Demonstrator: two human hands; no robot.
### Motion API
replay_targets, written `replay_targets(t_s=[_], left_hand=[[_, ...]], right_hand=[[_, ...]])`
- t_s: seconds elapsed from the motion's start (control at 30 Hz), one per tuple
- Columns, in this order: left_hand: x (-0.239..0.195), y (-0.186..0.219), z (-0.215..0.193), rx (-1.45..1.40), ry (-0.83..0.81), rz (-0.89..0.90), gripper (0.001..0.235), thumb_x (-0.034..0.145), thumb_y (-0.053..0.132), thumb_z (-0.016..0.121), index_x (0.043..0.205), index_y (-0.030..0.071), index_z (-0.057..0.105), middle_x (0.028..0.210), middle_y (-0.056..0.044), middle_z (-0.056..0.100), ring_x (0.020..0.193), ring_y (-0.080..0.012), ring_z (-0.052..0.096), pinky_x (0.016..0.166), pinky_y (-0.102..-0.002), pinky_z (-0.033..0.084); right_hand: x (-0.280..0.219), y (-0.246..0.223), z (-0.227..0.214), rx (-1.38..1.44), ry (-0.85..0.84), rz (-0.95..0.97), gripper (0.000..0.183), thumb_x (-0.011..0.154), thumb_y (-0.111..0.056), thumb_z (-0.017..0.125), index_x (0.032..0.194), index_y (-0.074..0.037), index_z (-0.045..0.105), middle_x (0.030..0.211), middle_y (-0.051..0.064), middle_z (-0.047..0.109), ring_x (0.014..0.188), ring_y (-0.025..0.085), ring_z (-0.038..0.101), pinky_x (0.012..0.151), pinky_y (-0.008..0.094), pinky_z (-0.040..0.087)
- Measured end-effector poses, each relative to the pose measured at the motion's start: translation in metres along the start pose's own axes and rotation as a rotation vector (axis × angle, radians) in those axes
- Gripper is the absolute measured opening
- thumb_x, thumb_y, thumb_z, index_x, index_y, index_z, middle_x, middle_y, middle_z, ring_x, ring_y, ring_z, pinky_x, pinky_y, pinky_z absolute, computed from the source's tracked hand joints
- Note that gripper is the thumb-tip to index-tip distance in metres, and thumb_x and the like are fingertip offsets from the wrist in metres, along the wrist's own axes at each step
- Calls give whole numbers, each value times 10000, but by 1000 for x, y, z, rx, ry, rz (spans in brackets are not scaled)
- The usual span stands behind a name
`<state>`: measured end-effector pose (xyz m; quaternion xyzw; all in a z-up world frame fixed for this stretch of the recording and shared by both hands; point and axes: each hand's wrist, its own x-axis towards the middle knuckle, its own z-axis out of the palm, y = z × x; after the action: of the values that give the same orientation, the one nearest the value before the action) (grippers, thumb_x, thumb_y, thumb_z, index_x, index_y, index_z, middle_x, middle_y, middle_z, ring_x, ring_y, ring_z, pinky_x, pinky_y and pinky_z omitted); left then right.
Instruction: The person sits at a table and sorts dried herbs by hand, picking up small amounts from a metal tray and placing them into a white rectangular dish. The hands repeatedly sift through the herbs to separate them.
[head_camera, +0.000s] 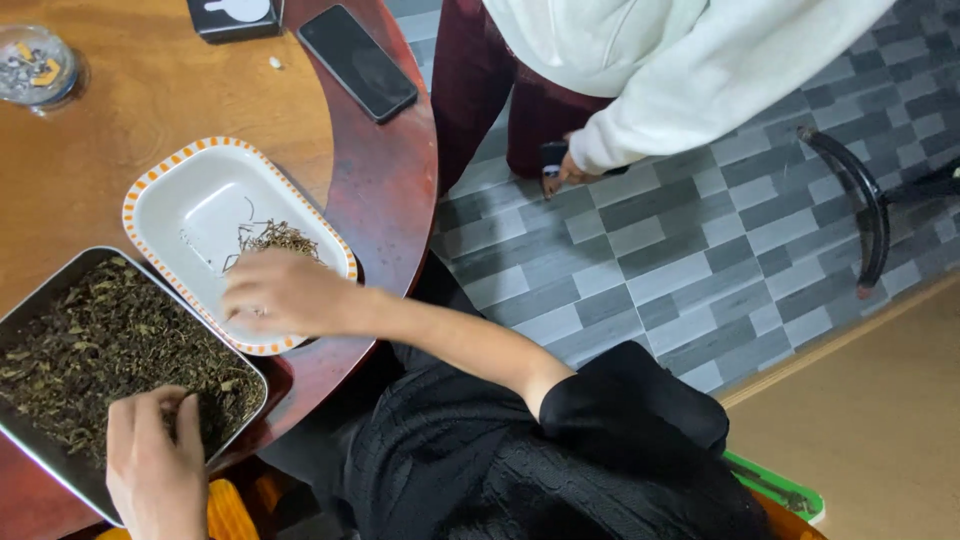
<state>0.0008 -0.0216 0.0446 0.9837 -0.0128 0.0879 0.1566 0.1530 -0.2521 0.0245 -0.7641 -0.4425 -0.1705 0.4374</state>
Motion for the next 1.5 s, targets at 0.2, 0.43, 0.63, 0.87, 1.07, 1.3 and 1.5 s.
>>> replay_targets(t_s=[0.2,0.43,0.63,0.87,1.07,1.3,1.5], left_hand=[[18,11,2,143,-173,34,407,957,332,749,1284,91,723,1171,-129,618,1049,-316,632,721,-459,577],[23,7,12,166,-283,-25,242,1014,308,690,1177,130,682,1135,-97,624,1070,-304,629,696,-476,590],[27,23,-4,178,-194,26,196,1019,231,701,1145,84,673,1091,-109,634,1018,-313,644,728,-452,559],[29,34,-17,146,-17,68,97,1024,158,673,1024,77,619,870,-73,563,901,-311,676,742,-400,567],[27,23,-29,-27,73,115,100,1023,68,677,1006,58,579,916,-114,552,815,-337,589,692,-449,481],[27,11,-16,77,70,33,209,1025,182,738,881,63,644,839,-57,567,702,-248,605,566,-381,508],[56,19,-4,30,17,52,208,894,136,827,980,45,661,973,-66,639,834,-222,656,674,-349,599]], right_hand=[[-10,17,-33,-142,-8,141,66,971,-152,653,910,-138,672,884,-14,589,855,215,559,776,342,488],[-17,20,-38,-318,-54,155,136,985,-228,654,913,-127,710,894,-1,576,873,206,557,779,348,467],[-14,22,-43,-213,24,126,177,944,-270,717,927,-94,706,908,44,650,859,269,640,817,428,504],[-24,31,-47,-253,-22,103,42,933,-247,749,948,-209,739,928,14,691,962,221,677,880,364,519],[-5,-3,-66,-191,-112,139,85,990,-122,719,940,-57,741,916,71,709,892,286,606,857,393,444],[-6,-6,-65,-153,-122,115,106,1041,-49,695,945,-18,727,912,80,695,892,270,578,856,395,447],[-2,-16,-63,-136,-143,98,92,1066,-33,695,976,-29,714,924,84,687,880,257,566,836,386,429]])
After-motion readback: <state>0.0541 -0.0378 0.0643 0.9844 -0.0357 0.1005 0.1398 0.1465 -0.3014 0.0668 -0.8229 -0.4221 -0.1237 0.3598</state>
